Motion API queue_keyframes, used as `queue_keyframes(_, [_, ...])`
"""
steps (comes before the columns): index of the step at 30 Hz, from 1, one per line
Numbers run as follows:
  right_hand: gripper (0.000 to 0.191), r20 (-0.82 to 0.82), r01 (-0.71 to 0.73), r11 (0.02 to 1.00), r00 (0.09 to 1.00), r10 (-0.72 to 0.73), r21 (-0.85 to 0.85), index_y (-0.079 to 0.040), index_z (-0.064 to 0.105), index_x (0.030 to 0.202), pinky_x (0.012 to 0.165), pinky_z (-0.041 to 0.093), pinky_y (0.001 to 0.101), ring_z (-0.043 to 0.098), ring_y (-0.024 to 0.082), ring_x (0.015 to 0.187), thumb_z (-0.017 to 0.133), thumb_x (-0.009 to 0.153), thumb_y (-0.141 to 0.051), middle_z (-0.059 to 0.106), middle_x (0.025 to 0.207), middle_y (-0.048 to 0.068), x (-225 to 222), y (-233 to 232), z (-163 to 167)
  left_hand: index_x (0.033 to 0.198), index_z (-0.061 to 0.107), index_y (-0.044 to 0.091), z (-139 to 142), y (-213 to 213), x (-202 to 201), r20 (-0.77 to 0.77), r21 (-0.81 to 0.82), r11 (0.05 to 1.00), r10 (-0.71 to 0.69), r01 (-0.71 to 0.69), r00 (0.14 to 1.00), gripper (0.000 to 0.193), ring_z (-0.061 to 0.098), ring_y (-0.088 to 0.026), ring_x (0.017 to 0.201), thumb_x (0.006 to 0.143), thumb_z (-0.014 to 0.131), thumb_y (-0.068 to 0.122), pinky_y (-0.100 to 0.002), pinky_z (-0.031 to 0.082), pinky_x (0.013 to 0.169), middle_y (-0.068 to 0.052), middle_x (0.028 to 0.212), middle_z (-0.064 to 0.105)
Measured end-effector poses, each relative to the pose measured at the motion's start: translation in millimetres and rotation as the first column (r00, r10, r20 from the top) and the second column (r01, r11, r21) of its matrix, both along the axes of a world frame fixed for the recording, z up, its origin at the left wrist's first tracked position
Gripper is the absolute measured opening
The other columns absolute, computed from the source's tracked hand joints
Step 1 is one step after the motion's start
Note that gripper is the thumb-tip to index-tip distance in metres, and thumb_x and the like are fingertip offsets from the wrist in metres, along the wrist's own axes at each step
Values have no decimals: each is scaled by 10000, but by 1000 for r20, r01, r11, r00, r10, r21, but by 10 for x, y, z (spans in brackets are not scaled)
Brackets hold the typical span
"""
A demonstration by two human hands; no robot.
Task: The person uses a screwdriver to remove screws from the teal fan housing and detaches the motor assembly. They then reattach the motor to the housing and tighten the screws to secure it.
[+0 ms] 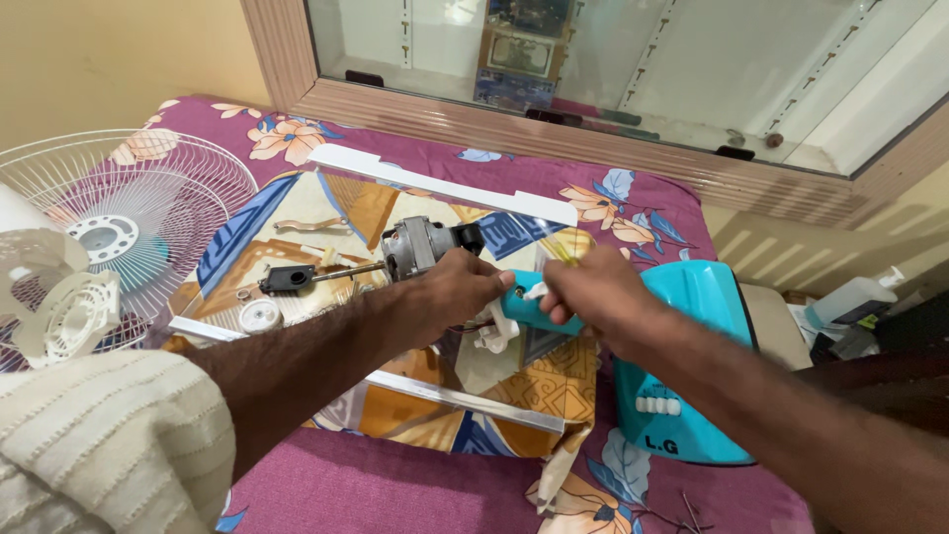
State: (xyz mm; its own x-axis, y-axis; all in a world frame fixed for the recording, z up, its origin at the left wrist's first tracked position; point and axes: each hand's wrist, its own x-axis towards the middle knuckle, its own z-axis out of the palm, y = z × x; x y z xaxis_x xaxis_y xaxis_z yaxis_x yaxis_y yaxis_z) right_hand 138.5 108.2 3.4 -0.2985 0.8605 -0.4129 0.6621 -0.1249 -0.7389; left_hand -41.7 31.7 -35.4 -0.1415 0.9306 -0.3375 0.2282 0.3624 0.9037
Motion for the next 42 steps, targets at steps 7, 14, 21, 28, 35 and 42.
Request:
queue_keyframes(7, [378,167,-223,801,974,155,556,-21,697,932,534,545,395,694,228,563,718,876,-394,736,711,119,260,-141,94,1285,638,-10,55,-54,-6,-33,-14,1000,15,-16,999,557,647,-308,1135,969,630,448,-455,522,987,-230,1208,685])
queue_keyframes(14, [355,400,-470,588,880,256,659,24,747,802,561,577,447,716,297,554,765,749,-326,697,639,197,101,-465,489,1213,714,-5,1,21,10,4,-18,1000,23,-23,1000,508,670,-287,1104,948,636,422,-450,525,978,-195,1150,740])
queue_keyframes(21, [391,442,-544,621,834,329,565,15,729,927,640,575,470,739,306,633,781,807,-353,727,710,216,22,-403,530,1331,654,-7,128,-63,-26,-23,-40,998,-58,57,998,590,649,-316,1179,931,633,426,-465,506,989,-208,1216,707])
queue_keyframes(28, [175,413,-683,341,688,597,646,-77,757,997,773,545,438,701,281,895,729,825,-70,706,901,119,188,-245,542,1496,259,-20,391,-357,79,-93,123,928,-342,352,935,1058,660,-319,1194,706,869,332,-384,539,1033,-235,1226,667])
queue_keyframes(35, [318,298,-651,526,739,604,548,-121,808,966,849,608,361,728,218,982,667,760,76,705,987,52,254,-184,537,1481,394,30,475,-270,56,-205,60,963,-244,261,948,946,712,-272,1102,669,839,223,-346,575,954,-173,1191,709])
queue_keyframes(42, [318,319,-577,304,735,598,758,-98,794,1061,799,570,398,728,257,937,823,750,-158,758,1053,87,304,-244,554,1411,490,15,505,-331,7,-134,95,956,-263,277,955,825,678,-280,1142,671,808,193,-379,538,992,-173,1188,701])
